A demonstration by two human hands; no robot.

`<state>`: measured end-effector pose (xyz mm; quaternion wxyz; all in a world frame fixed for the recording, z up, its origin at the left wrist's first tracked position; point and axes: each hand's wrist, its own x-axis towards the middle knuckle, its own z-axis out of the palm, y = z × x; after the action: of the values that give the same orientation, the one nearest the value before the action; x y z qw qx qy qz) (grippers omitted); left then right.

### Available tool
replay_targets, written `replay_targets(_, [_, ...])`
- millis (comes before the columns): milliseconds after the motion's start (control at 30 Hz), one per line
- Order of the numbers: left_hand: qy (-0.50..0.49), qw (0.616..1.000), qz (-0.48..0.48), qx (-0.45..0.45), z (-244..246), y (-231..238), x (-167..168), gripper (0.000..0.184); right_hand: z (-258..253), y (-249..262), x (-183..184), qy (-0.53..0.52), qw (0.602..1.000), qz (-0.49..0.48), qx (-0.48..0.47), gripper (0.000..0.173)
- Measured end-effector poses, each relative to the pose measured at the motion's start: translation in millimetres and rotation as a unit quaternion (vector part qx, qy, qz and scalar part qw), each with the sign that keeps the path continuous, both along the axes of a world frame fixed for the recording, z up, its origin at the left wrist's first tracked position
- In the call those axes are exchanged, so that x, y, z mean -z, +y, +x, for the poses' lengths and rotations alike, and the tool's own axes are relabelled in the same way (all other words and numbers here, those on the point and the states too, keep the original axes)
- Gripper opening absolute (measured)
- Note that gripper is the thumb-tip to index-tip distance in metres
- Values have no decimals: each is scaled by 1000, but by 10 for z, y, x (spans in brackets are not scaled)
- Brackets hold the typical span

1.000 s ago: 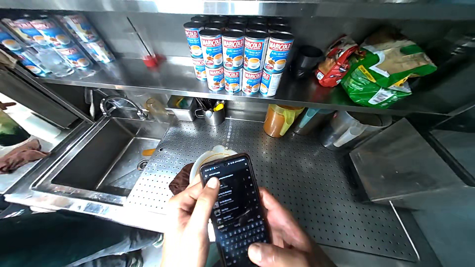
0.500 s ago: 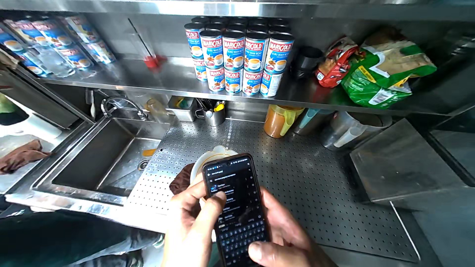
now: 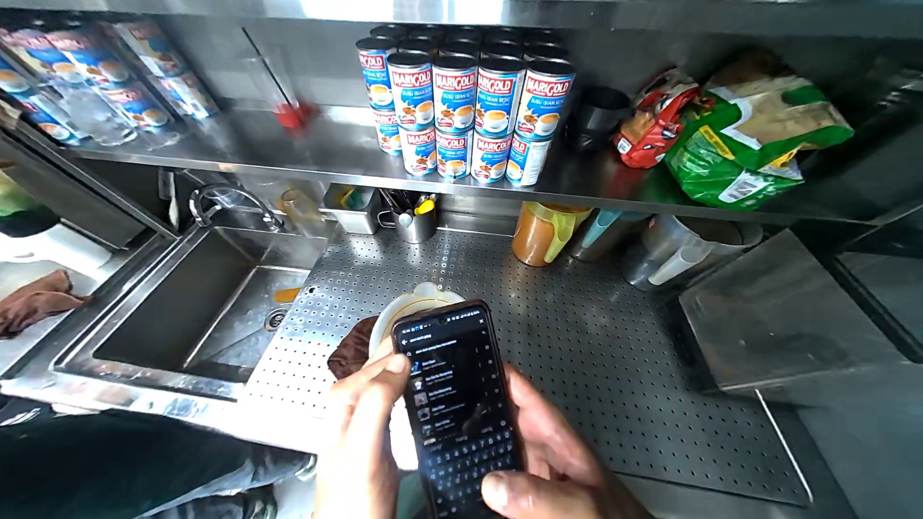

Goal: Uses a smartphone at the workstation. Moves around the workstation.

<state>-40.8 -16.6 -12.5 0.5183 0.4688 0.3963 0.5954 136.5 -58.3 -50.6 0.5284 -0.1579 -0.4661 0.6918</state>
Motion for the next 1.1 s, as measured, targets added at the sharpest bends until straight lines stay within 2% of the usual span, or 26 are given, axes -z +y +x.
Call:
replay_targets(200, [58,998,18,20,-11,46,29,39,-8,22,28,3,1000,10,6,73])
replay_targets(367, [93,996,8,0,31,52,16,36,-6,5,-40,-6,1000,-7,20,72])
replay_targets(467, [52,998,23,23,-3,42,39,39,7,24,26,-1,1000,5,8,72])
replay_targets(600, [-19,1000,3,5,15,18,29,48,7,-2,11,-1,1000,1,18,72])
replay_targets(833, [-18,1000,-16,-7,16,0,29,49,21,12,18,7,1000,-7,-6,70])
replay_targets(1100, [-26,1000,-1,-7,30,-19,19,49,14,-19,17,-24,999,10,27,76])
